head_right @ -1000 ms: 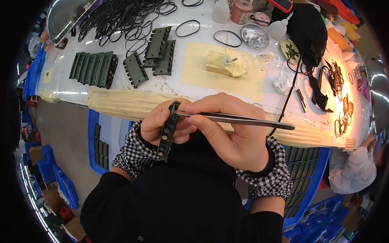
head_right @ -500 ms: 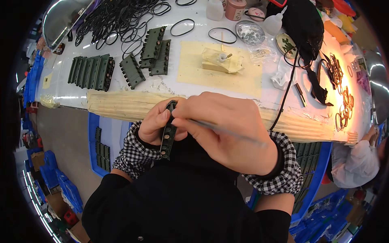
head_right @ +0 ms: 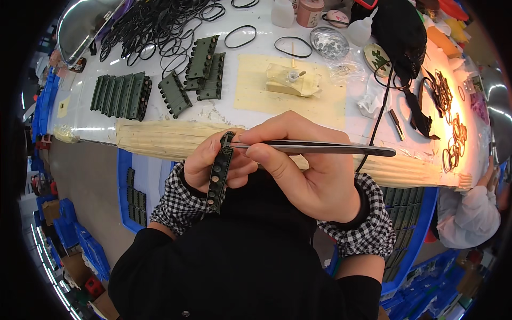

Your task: Assembling small electronic components using tweezers and rubber bands at a factory workstation.

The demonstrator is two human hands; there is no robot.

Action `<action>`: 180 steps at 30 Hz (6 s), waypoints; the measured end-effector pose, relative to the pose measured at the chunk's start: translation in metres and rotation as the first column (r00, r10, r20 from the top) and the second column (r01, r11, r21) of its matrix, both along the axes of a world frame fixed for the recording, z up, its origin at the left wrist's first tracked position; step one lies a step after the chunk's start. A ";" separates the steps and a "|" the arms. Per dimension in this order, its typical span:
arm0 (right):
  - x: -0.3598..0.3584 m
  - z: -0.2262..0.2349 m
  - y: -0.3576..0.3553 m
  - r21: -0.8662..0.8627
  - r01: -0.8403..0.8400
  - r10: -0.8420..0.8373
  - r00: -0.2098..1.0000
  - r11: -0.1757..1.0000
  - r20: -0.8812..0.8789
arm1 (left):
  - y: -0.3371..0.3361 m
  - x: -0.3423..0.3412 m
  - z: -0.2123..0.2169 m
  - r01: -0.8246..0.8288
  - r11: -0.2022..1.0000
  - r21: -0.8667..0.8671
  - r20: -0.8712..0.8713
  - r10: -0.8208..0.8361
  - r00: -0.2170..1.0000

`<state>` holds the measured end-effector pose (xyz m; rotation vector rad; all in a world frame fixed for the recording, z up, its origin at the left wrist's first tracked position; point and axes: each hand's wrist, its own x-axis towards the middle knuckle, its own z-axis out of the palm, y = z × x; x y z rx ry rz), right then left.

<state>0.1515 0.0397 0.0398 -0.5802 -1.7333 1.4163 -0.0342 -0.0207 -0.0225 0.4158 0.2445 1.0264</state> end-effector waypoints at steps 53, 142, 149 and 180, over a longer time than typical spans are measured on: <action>0.002 -0.001 0.010 0.309 -0.057 0.024 0.994 0.949 0.108 | 0.001 -0.003 -0.007 -0.024 0.999 0.048 -0.096 0.028 0.995; 0.010 -0.031 -0.011 -0.032 0.094 -0.097 0.992 0.995 -0.080 | -0.003 0.016 -0.021 0.006 0.997 0.077 0.144 -0.017 0.989; 0.009 -0.031 -0.008 0.019 0.079 -0.078 0.996 0.997 -0.050 | -0.004 0.016 -0.021 -0.011 0.997 0.074 0.085 0.005 0.996; 0.003 -0.020 -0.007 0.466 0.012 -0.068 0.992 0.885 0.104 | -0.011 0.003 -0.033 -0.002 0.994 0.110 0.011 0.001 1.000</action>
